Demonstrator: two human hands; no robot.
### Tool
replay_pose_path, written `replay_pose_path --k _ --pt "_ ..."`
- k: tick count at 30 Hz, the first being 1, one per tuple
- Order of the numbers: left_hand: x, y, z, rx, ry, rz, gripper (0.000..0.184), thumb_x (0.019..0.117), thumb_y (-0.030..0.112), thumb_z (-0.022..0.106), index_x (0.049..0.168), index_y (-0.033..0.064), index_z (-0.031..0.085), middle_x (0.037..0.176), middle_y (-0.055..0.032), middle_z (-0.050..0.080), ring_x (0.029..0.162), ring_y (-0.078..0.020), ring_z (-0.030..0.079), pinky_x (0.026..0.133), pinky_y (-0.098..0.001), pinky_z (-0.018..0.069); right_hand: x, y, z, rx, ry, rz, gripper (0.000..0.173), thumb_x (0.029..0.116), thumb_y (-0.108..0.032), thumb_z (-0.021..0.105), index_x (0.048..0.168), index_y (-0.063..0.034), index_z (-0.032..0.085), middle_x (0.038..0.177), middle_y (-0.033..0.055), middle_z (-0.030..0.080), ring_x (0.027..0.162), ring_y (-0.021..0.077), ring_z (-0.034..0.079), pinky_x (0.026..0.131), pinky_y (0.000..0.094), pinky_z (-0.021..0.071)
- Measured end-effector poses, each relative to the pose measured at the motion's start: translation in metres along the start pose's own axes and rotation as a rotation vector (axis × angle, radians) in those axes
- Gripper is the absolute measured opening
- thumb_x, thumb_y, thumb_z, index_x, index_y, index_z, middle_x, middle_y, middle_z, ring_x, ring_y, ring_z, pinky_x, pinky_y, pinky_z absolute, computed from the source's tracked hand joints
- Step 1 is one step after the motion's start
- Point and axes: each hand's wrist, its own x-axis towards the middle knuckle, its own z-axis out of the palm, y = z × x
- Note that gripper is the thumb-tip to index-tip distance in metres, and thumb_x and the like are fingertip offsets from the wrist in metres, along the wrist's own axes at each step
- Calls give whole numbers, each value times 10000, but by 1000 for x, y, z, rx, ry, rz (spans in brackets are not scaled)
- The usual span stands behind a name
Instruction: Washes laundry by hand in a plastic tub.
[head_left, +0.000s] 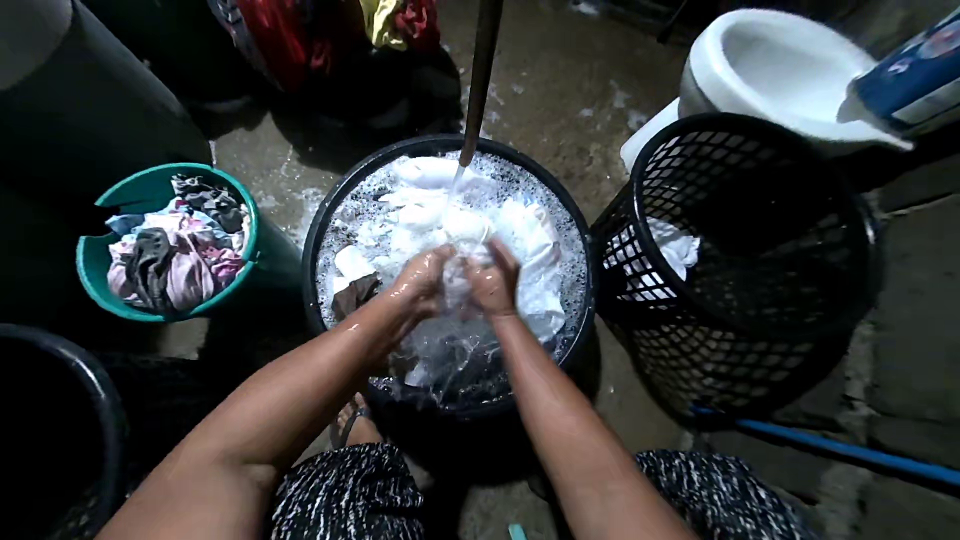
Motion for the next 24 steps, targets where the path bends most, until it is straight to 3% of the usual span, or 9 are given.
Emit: replay_pose_path --k 2,5,8,13,16,18,20,22,24 --pt "20 13 2 -163 -21 -47 275 1050 255 459 1066 54 646 904 -83 693 779 -198 688 683 -408 597 25 34 -16 -115 -1 255 338 934 -240 699 1094 58 686 1046 230 699 976 356 679 871 550 540" --pt "27 16 -2 158 11 93 333 1094 294 473 1043 22 658 863 -65 648 743 -147 631 691 -353 557 30 45 -38 -239 -166 332 513 931 -431 731 1259 -42 662 1309 239 598 1229 462 522 999 676 390" --pt "41 -7 -12 693 -176 77 366 1081 236 549 1273 -71 599 1181 -273 650 1092 -378 645 993 -565 493 24 57 -42 -278 -577 345 505 926 -268 775 1369 -71 632 1299 274 621 1195 459 594 1003 653 465" --pt "62 -75 -8 1290 -419 -79 428 1035 154 599 1392 -74 536 1387 -316 562 1322 -482 529 1074 -653 418 9 58 -22 -498 -1028 506 403 1013 -222 640 1352 -6 618 1335 263 619 1273 396 579 1083 556 436" --pt "63 -56 -17 969 -344 40 379 1054 172 584 1322 -97 576 1244 -307 633 1186 -430 616 1039 -599 464 13 39 -25 -513 -1037 595 653 918 -304 776 1446 -2 542 1412 266 571 1346 398 526 1127 569 397" --pt "46 -24 -21 393 -280 178 276 1083 157 507 1261 -39 584 1079 -153 657 975 -213 647 921 -408 542 18 33 -31 -458 -1000 576 793 846 -280 852 1520 -94 478 1376 252 601 1269 403 584 1059 588 461" --pt "30 4 -20 -174 -228 224 257 1067 163 405 1161 53 617 994 -31 683 919 -120 663 871 -353 567 25 23 -38 -345 -924 535 648 854 -204 829 1428 -89 551 1190 221 676 1030 349 677 893 548 549" --pt "25 13 -19 -418 -65 197 297 1046 239 351 1050 102 615 936 -14 694 888 -132 673 829 -374 572 34 -6 -45 -200 -761 425 488 855 -131 794 1309 -40 640 1139 209 702 1032 337 687 925 570 546" --pt "34 1 -21 -370 37 41 476 1071 453 318 1204 88 593 997 -66 683 899 -192 671 787 -425 573 37 -37 -47 -14 -596 289 383 876 -125 757 1238 -27 679 1108 177 711 1019 295 687 917 538 547"
